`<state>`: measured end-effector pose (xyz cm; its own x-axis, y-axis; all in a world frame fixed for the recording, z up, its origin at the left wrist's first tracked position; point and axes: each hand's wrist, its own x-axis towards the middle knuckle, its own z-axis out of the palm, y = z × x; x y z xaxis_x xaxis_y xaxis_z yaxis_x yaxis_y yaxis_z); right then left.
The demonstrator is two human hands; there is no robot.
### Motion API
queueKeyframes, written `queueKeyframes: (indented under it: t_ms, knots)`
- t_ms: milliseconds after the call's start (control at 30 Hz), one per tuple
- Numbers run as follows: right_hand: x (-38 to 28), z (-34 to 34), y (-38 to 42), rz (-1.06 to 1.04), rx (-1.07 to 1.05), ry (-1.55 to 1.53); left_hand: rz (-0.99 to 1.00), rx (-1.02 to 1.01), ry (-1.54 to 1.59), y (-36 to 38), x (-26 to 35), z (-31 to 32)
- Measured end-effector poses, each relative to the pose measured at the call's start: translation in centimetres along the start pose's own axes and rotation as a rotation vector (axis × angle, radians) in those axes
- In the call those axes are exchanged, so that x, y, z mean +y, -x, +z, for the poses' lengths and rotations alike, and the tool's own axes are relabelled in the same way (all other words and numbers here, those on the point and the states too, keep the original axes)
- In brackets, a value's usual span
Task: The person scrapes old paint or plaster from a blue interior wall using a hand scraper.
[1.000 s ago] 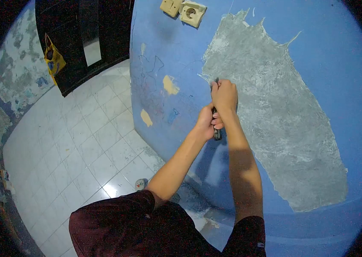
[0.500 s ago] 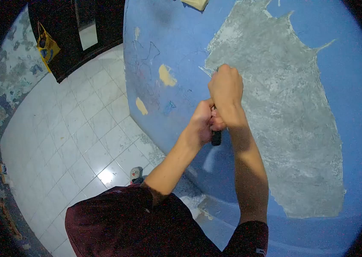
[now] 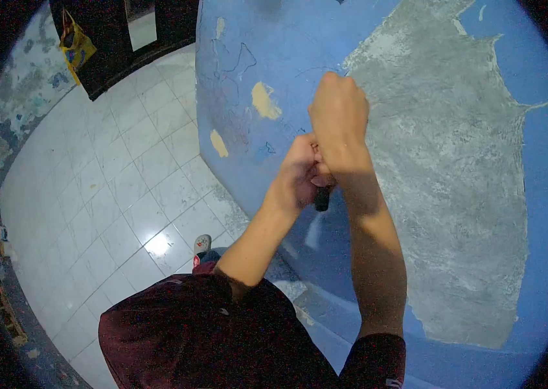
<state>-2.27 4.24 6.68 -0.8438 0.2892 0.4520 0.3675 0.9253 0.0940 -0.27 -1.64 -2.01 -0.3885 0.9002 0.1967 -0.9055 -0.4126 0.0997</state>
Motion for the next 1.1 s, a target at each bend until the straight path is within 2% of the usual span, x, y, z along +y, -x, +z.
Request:
queueKeyframes:
  t_ms: [200, 267, 300, 367, 400, 467, 600, 667, 800, 900, 967, 1000, 1067, 1100]
  knots:
    - [1.1, 0.3, 1.2, 0.005, 0.024, 0.010, 0.011, 0.065, -0.086, 0.8, -0.8, 0.8]
    - [2.1, -0.5, 2.5, 0.045, 0.086, -0.078, -0.025, 0.247, -0.129, 1.5, -2.2, 2.6]
    - [2.5, -1.1, 2.9, 0.041, 0.086, -0.073, -0.023, 0.244, -0.125, 1.5, -2.8, 2.6]
    - [3.0, -2.2, 3.5, 0.155, 0.046, -0.142, -0.048, 0.078, -0.036, 1.3, -3.8, 2.5]
    - [3.3, -2.3, 3.7, 0.160, 0.049, -0.142, -0.053, 0.077, -0.038, 1.3, -4.0, 2.6]
    - [3.7, -2.2, 3.7, 0.182, -0.007, -0.224, -0.073, 0.141, -0.004, 1.2, -4.2, 3.1]
    - [4.0, -1.5, 3.5, 0.200, -0.032, -0.198, -0.124, 0.192, -0.001, 1.0, -3.9, 2.8]
    - [4.3, -1.0, 3.6, 0.143, 0.111, -0.157, -0.145, 0.216, 0.027, 0.9, -4.0, 2.6]
    - [3.9, -1.7, 3.2, 0.174, 0.067, -0.153, -0.171, 0.232, 0.028, 1.2, -3.3, 4.0]
    - [4.0, -1.2, 2.9, 0.113, 0.121, -0.158, -0.171, 0.294, 0.017, 0.9, -2.9, 4.2]
    - [4.1, -0.9, 3.0, 0.076, 0.173, -0.070, -0.199, 0.255, 0.032, 0.8, -2.9, 4.0]
    - [3.9, -1.1, 3.1, 0.088, 0.168, -0.074, -0.208, 0.265, 0.029, 0.7, -3.0, 3.7]
    - [3.6, -2.1, 2.5, 0.160, 0.002, -0.093, -0.201, 0.218, 0.058, 0.5, -3.2, 3.4]
    - [3.7, -2.1, 2.6, 0.171, 0.008, -0.097, -0.210, 0.220, 0.048, 0.5, -3.5, 3.3]
